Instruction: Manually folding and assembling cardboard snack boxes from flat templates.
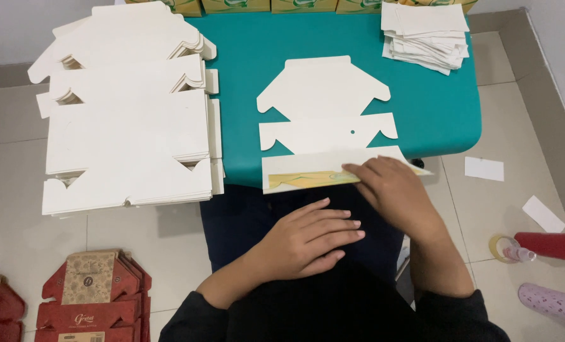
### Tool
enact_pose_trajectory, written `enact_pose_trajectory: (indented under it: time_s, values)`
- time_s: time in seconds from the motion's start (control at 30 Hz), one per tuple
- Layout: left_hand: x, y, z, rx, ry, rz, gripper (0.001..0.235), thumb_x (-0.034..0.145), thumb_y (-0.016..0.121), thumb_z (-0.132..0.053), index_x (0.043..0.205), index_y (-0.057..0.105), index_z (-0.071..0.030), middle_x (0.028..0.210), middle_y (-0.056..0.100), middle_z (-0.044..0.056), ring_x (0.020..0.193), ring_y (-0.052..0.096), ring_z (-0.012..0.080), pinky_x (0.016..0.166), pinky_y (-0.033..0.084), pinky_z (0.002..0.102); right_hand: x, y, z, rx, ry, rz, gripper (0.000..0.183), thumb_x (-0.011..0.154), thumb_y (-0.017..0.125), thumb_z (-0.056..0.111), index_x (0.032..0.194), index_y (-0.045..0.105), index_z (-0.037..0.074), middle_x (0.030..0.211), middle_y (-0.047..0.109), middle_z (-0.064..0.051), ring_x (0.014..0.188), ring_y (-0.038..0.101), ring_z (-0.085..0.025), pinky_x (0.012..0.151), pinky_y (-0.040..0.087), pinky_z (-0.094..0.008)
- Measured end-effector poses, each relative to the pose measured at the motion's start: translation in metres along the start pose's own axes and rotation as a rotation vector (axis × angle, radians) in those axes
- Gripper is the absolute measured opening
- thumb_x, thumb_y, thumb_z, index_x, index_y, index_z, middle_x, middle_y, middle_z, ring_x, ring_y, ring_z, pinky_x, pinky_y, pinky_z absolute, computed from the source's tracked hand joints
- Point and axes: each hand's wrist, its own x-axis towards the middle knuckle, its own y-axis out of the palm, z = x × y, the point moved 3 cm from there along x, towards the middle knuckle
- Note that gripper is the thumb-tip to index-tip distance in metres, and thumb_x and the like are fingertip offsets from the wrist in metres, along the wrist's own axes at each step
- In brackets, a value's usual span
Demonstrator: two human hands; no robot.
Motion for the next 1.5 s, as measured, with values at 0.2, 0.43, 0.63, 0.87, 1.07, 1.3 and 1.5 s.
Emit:
enact_pose_trajectory:
  time_s: [0.2,0.43,0.63,0.87,1.07,1.3,1.5]
  values:
    - [0.004,0.036,0.076,0.552,-0.218,0.167,0.072,0.084,0.066,-0.031,0.146,0.032,-0.015,0.148,0.032,0.015,0.142,0.023,0.0384,0.115,0.014,0.059,0.067,-0.031,-0.023,0.049,-0.046,-0.152,0.038,0.082,0.071,0.032,0.114,0.069,0.012,0.085,0.071,-0.01,0.089,0.066,-0.029,0.091,0.045,-0.042]
    - [0.009,0.061,0.113,0.783,-0.501,0.337,0.084,0.09,0.054,-0.049,0.15,0.017,-0.002,0.157,0.01,0.021,0.145,0.003,0.0356,0.116,-0.002,0.059,0.144,0.041,-0.058,-0.105,-0.025,-0.098,0.065,0.073,0.073,0.055,0.126,0.062,0.019,0.099,0.067,-0.006,0.099,0.059,-0.022,0.104,0.031,-0.042]
    - [0.01,0.068,0.119,0.816,-0.562,0.418,0.087,0.09,0.056,-0.046,0.149,0.012,0.0,0.155,0.007,0.025,0.144,0.001,0.0407,0.113,-0.005,0.063,0.108,0.09,-0.043,0.061,0.061,-0.212,0.05,0.099,0.049,0.036,0.139,0.048,0.007,0.144,0.043,-0.017,0.137,0.033,-0.034,0.115,0.015,-0.051]
    - [0.004,0.083,0.133,0.923,-0.565,0.484,0.093,0.087,0.057,-0.048,0.149,0.007,-0.001,0.156,0.001,0.025,0.144,-0.003,0.042,0.112,-0.002,0.067,0.044,0.127,-0.021,0.011,0.06,-0.666,0.043,0.1,0.044,0.024,0.136,0.051,0.002,0.141,0.048,-0.017,0.134,0.039,-0.032,0.114,0.02,-0.045]
    - [-0.004,0.096,0.143,1.014,-0.517,0.382,0.092,0.087,0.057,-0.046,0.15,0.007,-0.002,0.156,0.002,0.024,0.144,0.0,0.0419,0.112,0.003,0.067,0.043,0.181,-0.043,-0.079,-0.018,-0.872,0.049,0.087,0.058,0.032,0.131,0.058,0.011,0.132,0.057,-0.01,0.129,0.046,-0.03,0.115,0.016,-0.046]
    - [-0.005,0.09,0.141,1.057,-0.463,0.272,0.083,0.088,0.057,-0.035,0.151,0.011,-0.005,0.157,0.008,0.021,0.145,0.007,0.0377,0.114,0.006,0.064,0.046,0.175,-0.036,0.027,0.01,-0.936,0.045,0.081,0.06,0.027,0.124,0.062,0.013,0.128,0.059,-0.009,0.126,0.048,-0.032,0.113,0.016,-0.049]
    - [-0.003,0.088,0.138,0.991,-0.502,0.319,0.09,0.084,0.061,-0.045,0.15,0.014,-0.007,0.157,0.007,0.02,0.145,0.003,0.0375,0.115,0.002,0.063,0.032,0.115,-0.011,0.087,-0.023,-0.814,0.031,0.085,0.063,0.014,0.115,0.065,0.008,0.122,0.063,-0.011,0.12,0.055,-0.03,0.11,0.03,-0.047]
